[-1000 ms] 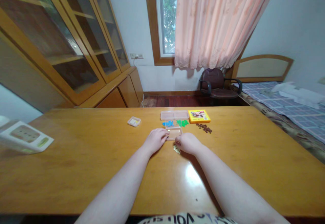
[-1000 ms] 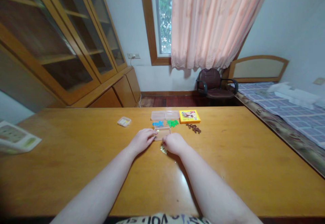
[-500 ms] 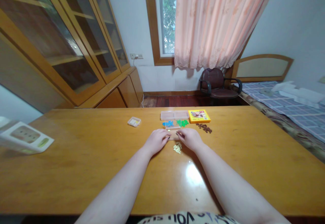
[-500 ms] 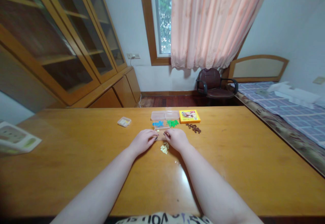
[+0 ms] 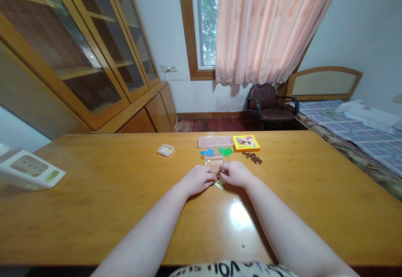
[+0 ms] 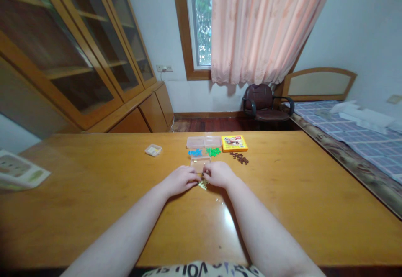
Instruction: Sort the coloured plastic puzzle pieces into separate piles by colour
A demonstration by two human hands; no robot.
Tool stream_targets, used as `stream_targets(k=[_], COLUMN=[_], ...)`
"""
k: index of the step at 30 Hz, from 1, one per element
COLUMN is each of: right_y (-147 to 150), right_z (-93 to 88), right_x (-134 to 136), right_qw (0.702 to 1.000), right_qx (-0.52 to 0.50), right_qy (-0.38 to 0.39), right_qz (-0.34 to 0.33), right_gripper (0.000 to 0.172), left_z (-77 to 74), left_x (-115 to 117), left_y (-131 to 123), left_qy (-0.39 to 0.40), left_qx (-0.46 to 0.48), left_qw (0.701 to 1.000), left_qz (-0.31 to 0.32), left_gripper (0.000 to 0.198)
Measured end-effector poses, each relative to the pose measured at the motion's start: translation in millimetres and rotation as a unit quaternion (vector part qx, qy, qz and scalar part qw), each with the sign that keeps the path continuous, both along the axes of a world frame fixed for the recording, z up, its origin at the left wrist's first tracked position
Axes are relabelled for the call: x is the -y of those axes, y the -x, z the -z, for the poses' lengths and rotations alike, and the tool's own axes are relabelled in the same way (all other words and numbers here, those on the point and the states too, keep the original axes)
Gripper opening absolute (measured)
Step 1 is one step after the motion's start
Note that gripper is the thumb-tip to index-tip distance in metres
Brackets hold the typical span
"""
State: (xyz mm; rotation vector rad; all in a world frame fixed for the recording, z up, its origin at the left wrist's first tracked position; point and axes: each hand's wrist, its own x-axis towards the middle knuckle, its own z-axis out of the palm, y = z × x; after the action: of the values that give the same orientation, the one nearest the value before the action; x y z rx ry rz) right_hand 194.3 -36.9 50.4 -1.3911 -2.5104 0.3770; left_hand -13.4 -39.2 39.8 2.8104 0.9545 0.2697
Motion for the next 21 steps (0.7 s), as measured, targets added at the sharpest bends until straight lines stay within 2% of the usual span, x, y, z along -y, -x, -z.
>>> stream_targets(k=[12, 21], right_y=[9.0, 12.4], right_z=[-11.0, -0.5], right_x=[5.0, 3.4], right_qw=[0.987, 0.992], right_qx=[0.161, 0.124], right_qy=[0.007, -0.019], right_qz=[-0.008, -0.019], right_gripper=[0.028, 0.023], left_z=[2.1, 1.9], left_x=[-3.9, -4.4], left_y=[4.7, 5.8], left_qy=[0.006, 0.010], left_qx=[-0.003, 0.010], left_qw=[0.999, 0.999], left_qz=[-0.040, -0.046], left_gripper=[0.014, 0.010])
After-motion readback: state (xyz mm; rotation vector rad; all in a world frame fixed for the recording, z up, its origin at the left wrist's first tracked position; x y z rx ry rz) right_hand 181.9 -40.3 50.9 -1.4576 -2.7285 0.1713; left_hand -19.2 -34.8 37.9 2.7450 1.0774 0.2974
